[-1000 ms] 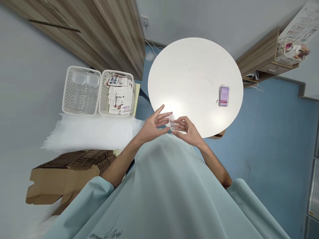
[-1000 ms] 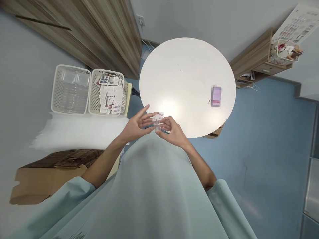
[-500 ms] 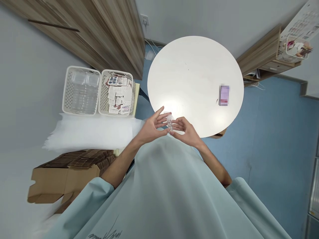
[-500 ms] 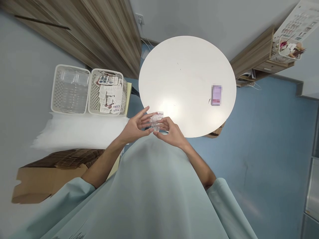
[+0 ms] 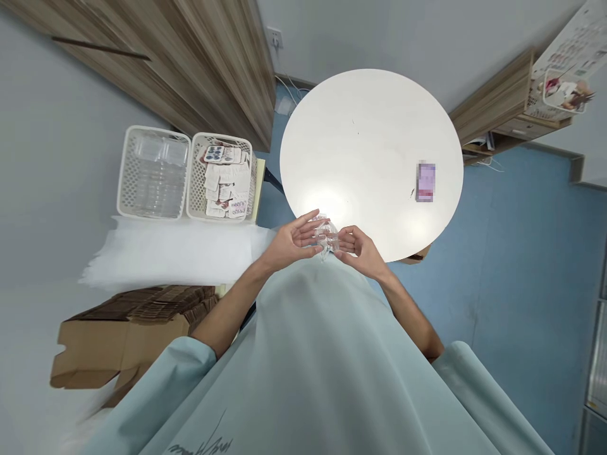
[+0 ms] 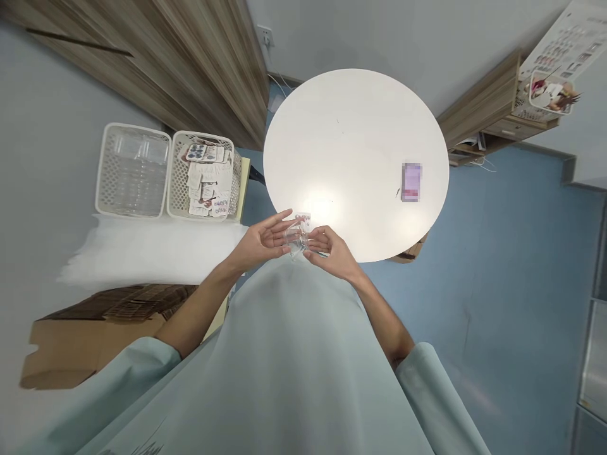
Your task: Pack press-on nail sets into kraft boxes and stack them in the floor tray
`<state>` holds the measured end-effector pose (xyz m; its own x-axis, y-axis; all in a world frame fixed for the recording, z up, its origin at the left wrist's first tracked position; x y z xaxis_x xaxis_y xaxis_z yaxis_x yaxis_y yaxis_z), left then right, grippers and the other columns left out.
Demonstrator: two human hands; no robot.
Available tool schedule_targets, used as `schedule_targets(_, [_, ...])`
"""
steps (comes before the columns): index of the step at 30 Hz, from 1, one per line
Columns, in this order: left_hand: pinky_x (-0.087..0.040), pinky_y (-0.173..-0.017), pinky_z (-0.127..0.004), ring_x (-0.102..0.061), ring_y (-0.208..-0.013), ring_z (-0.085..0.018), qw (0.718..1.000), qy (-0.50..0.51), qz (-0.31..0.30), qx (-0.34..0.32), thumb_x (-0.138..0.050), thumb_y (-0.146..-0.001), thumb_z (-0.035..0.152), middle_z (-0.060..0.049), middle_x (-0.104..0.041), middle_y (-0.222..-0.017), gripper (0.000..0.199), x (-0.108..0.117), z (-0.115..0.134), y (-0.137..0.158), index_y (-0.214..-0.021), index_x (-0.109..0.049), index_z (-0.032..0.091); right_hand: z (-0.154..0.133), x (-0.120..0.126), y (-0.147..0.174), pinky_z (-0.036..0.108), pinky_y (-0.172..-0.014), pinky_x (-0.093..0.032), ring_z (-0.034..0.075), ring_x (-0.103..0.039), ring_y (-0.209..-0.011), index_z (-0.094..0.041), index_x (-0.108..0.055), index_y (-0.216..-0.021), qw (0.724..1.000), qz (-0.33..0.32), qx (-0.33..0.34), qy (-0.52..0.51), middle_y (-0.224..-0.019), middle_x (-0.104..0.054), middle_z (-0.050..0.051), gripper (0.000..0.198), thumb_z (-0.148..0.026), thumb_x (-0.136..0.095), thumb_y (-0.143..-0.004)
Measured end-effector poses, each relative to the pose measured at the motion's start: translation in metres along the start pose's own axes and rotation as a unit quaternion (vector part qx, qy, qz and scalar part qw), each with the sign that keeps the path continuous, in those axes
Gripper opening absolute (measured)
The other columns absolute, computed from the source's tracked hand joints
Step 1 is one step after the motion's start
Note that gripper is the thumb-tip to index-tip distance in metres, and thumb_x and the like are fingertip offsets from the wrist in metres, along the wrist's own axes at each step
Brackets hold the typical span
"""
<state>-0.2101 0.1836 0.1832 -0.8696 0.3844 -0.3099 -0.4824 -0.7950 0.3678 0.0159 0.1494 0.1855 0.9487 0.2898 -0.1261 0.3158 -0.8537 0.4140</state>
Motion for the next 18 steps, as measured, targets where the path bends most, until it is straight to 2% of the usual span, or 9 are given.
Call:
schedule_targets(3, [-0.047, -0.124, -0.061, -0.058, -0.147, -0.043, 0.999, 0.022, -0.003, -0.026, -0.096, -0.076, 0.054, -0.020, -0.053, -0.165, 0.115, 0.001, -0.003, -0.001, -0.172, -0.038, 0.028, 0.001, 0.002, -0.005, 0.047, -0.108, -0.059, 0.024, -0.077, -0.111, -0.028, -0.059, -0.112, 0.999, 0.026, 0.018, -0.026, -0.126, -0.075, 0.005, 0.042, -0.057, -0.080, -0.091])
schedule_targets(6, [-0.043, -0.128, -0.058, -0.048, -0.156, -0.041, 0.998, -0.002, 0.013, -0.063, -0.094, -0.078, 0.056, -0.019, -0.052, -0.166, 0.114, 0.003, -0.007, -0.002, -0.172, -0.036, 0.028, 0.002, 0.005, -0.016, 0.044, -0.101, -0.062, 0.021, -0.076, -0.100, -0.028, -0.061, -0.111, 0.993, 0.103, 0.054, -0.017, -0.136, -0.070, 0.006, 0.040, -0.064, -0.071, -0.096])
schedule_targets(7, [-0.041, -0.129, -0.057, -0.045, -0.158, -0.040, 0.997, -0.019, 0.019, -0.070, -0.093, -0.079, 0.056, -0.018, -0.052, -0.166, 0.112, 0.004, -0.009, -0.002, -0.172, -0.036, 0.029, 0.003, 0.006, -0.022, 0.043, -0.098, -0.062, 0.019, -0.075, -0.096, -0.028, -0.062, -0.111, 0.989, 0.129, 0.066, -0.003, -0.133, -0.071, 0.006, 0.041, -0.065, -0.069, -0.097])
schedule_targets(10, [-0.041, -0.129, -0.055, -0.041, -0.161, -0.038, 0.994, -0.071, 0.031, -0.078, -0.091, -0.083, 0.054, -0.016, -0.049, -0.169, 0.107, 0.009, -0.014, -0.002, -0.172, -0.036, 0.031, 0.008, 0.010, -0.039, 0.040, -0.093, -0.062, 0.018, -0.071, -0.087, -0.027, -0.065, -0.111, 0.979, 0.179, 0.090, 0.035, -0.108, -0.073, 0.004, 0.042, -0.067, -0.065, -0.099])
schedule_targets(14, [-0.051, -0.121, -0.052, -0.047, -0.156, -0.038, 0.986, -0.128, 0.054, -0.096, -0.091, -0.083, 0.052, -0.016, -0.040, -0.175, 0.105, 0.016, -0.020, -0.003, -0.171, -0.038, 0.032, 0.015, 0.015, -0.063, 0.037, -0.086, -0.062, 0.017, -0.068, -0.080, -0.026, -0.066, -0.104, 0.976, 0.190, 0.094, 0.052, -0.095, -0.069, 0.001, 0.043, -0.069, -0.065, -0.098])
schedule_targets(18, [-0.058, -0.111, -0.049, -0.055, -0.148, -0.037, 0.978, -0.148, 0.105, -0.101, -0.089, -0.085, 0.053, -0.018, -0.040, -0.175, 0.102, 0.027, -0.023, -0.010, -0.170, -0.040, 0.029, 0.022, 0.018, -0.079, 0.036, -0.083, -0.062, 0.015, -0.068, -0.076, -0.026, -0.065, -0.101, 0.982, 0.157, 0.090, 0.058, -0.100, -0.070, 0.000, 0.044, -0.070, -0.066, -0.097])
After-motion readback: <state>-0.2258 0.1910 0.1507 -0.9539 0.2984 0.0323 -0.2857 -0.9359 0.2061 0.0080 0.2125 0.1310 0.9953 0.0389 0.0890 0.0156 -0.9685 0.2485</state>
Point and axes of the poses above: each hand's wrist, its own y-axis away from the middle knuckle, its own x-axis out of the back of the hand, z = x × y, the point moved 2 cm from there along -y, towards the middle knuckle
